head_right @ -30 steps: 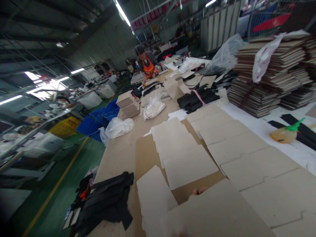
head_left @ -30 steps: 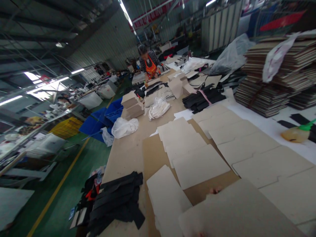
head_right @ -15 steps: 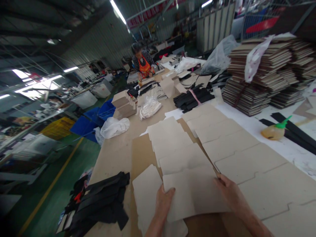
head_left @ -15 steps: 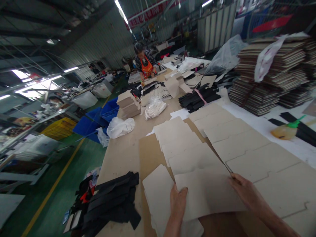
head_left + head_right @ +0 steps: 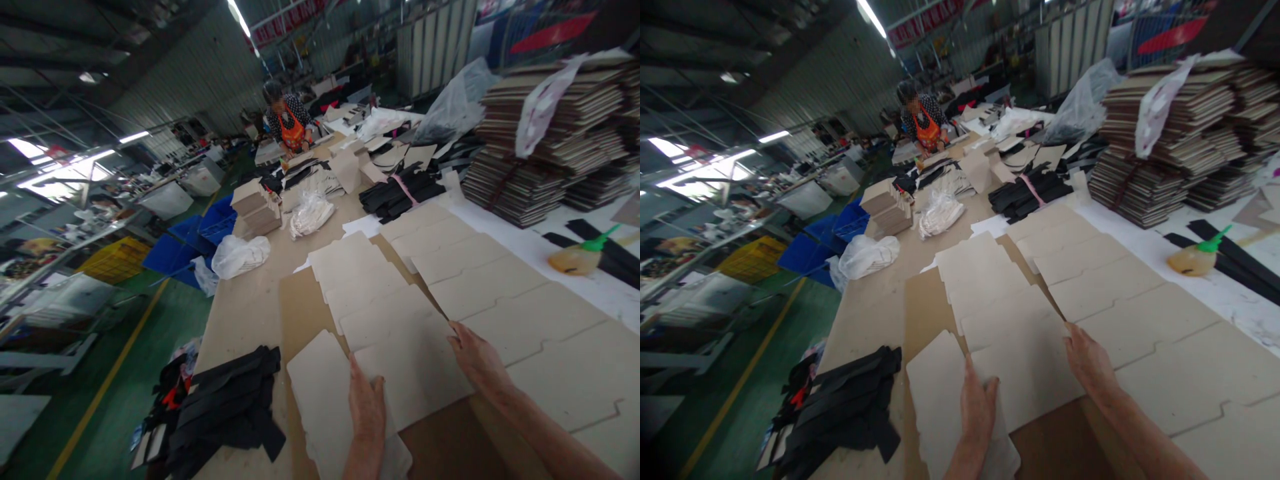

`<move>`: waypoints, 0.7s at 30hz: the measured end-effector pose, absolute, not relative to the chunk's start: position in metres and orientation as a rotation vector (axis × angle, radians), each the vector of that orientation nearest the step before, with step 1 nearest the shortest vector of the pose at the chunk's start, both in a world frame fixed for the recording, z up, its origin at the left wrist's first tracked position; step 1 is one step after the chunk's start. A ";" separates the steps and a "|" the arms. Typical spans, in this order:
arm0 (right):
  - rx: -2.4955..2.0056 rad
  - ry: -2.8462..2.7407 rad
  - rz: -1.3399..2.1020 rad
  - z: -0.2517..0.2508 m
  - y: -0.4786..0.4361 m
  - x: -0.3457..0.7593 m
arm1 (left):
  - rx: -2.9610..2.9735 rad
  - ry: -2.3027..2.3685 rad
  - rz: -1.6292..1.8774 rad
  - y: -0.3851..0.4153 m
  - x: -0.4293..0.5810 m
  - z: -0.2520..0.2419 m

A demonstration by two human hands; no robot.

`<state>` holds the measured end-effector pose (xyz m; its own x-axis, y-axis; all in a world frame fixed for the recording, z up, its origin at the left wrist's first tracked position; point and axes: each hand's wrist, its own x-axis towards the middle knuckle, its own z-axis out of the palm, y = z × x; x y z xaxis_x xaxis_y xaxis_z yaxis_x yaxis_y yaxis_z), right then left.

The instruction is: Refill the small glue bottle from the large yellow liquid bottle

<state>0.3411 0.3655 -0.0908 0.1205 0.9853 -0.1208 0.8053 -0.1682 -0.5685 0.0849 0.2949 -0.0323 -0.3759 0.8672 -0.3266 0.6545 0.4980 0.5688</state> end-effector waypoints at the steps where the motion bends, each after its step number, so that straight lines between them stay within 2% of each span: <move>1: -2.037 -1.761 0.653 -0.091 0.367 0.340 | 1.253 2.148 0.455 0.294 0.085 -0.034; 10: -1.784 -1.935 0.460 -0.066 0.361 0.341 | 1.373 2.201 0.437 0.272 0.095 -0.013; 15: -1.493 -2.054 0.722 -0.064 0.335 0.277 | 1.418 2.379 0.501 0.211 0.074 -0.012; 18: -1.282 -2.208 0.910 -0.059 0.312 0.218 | 1.164 2.591 0.425 0.177 0.046 -0.020; 21: -1.219 -2.315 0.960 -0.053 0.302 0.169 | 0.935 2.616 0.368 0.164 0.019 -0.024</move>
